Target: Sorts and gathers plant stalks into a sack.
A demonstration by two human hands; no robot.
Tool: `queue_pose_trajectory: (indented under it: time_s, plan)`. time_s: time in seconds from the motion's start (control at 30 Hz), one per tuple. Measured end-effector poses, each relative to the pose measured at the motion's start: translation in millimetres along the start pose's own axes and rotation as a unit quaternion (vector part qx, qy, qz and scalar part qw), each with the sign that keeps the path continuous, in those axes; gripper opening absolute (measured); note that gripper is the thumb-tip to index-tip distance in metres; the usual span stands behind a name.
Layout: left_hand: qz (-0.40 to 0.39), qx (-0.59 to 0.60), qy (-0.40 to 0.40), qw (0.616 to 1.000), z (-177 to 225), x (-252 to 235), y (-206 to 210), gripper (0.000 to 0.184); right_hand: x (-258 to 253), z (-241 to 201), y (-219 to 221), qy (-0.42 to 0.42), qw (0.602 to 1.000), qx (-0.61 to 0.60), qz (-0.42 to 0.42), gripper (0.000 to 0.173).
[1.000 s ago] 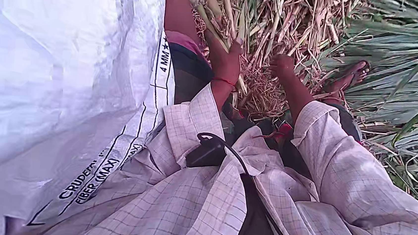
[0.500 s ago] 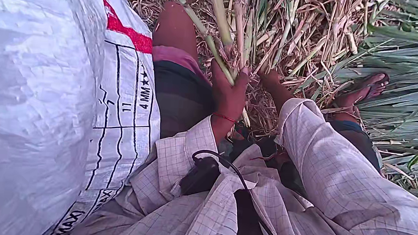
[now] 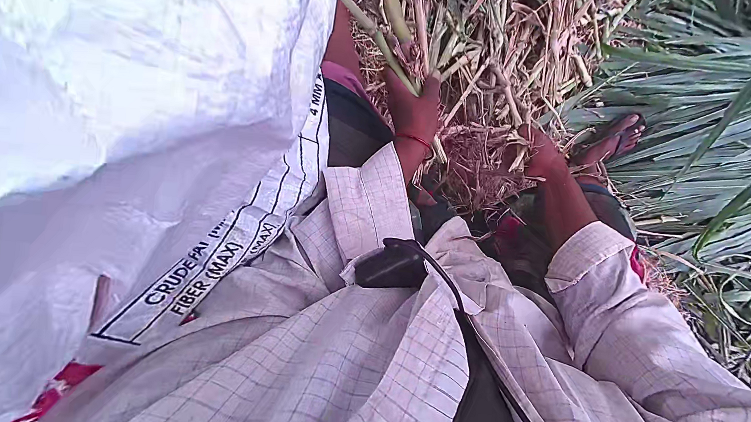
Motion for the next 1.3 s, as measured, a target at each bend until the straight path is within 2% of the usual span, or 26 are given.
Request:
queue_pose_trajectory:
  time_s: [0.1,0.2,0.23,0.3,0.33,0.37,0.4,0.43,0.47,0.53,0.6,0.67,0.77,0.83,0.87,0.93,1.0,1.1,1.23,1.3]
  plan:
    - [-0.002,-0.001,-0.011,1.0,-5,0,-2,0.076,31,-20,28,-0.041,0.998,0.044,-0.001,0.024]
    - [0.008,-0.019,-0.028,0.999,-4,4,-8,0.08,83,-66,51,-0.134,0.987,0.058,-0.066,0.018]
    - [0.01,-0.016,-0.028,0.999,-3,5,-9,0.081,106,-82,53,-0.163,0.982,0.074,-0.062,0.018]
    - [0.006,-0.01,-0.026,1.0,-1,6,-8,0.082,153,-107,47,-0.208,0.97,0.124,-0.002,0.019]
    - [-0.003,-0.014,-0.024,1.0,0,5,-6,0.085,171,-114,41,-0.212,0.964,0.154,0.053,0.017]
    - [-0.013,-0.015,-0.024,1.0,1,5,-4,0.089,184,-115,30,-0.194,0.954,0.194,0.119,0.014]
    - [-0.026,-0.012,-0.025,0.999,0,5,-1,0.091,192,-111,16,-0.149,0.939,0.254,0.176,0.018]
    - [-0.045,-0.005,-0.027,0.999,0,8,4,0.092,195,-103,2,-0.097,0.92,0.314,0.216,0.029]
    - [-0.067,0.003,-0.034,0.997,0,12,9,0.09,194,-92,-12,-0.058,0.897,0.366,0.241,0.037]
    - [-0.122,0.01,-0.055,0.991,-1,21,17,0.09,188,-73,-20,-0.03,0.869,0.419,0.261,0.038]
    - [-0.178,0.003,-0.083,0.981,-5,34,28,0.095,182,-59,-12,-0.018,0.876,0.409,0.255,0.037]
    - [-0.229,0.012,-0.093,0.969,-13,45,40,0.097,170,-47,12,-0.04,0.895,0.38,0.23,0.036]
    - [-0.296,0.043,-0.076,0.951,-17,63,56,0.086,140,-30,59,-0.091,0.926,0.321,0.175,0.031]
    - [-0.329,0.057,-0.065,0.94,-16,73,66,0.074,123,-21,89,-0.089,0.923,0.348,0.135,0.036]
    - [-0.338,0.047,-0.057,0.938,-17,75,69,0.072,115,-15,102,-0.084,0.914,0.378,0.12,0.039]
    - [-0.343,0.025,-0.049,0.938,-21,73,68,0.086,107,-7,126,-0.051,0.89,0.448,0.071,0.05]
    - [-0.321,0.018,-0.045,0.946,-25,68,64,0.092,100,5,139,-0.029,0.848,0.527,0.048,0.05]
    - [-0.289,0.026,-0.059,0.955,-26,58,53,0.095,97,15,142,0.014,0.831,0.556,0.028,0.055]
    - [-0.293,0.061,-0.061,0.952,-33,52,61,0.082,100,11,141,0.032,0.784,0.618,0.05,0.053]
    - [-0.309,0.032,-0.075,0.948,-31,59,63,0.096,102,11,144,0.064,0.743,0.662,0.076,0.05]
Point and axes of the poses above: each hand's wrist, its own x-axis away from the middle knuckle, its own y-axis out of the palm, z = x × y, the point moved 7 cm from there along -x, towards the middle knuckle, and after that the axes turned 14 degrees about -z, right-handed, at the moved point
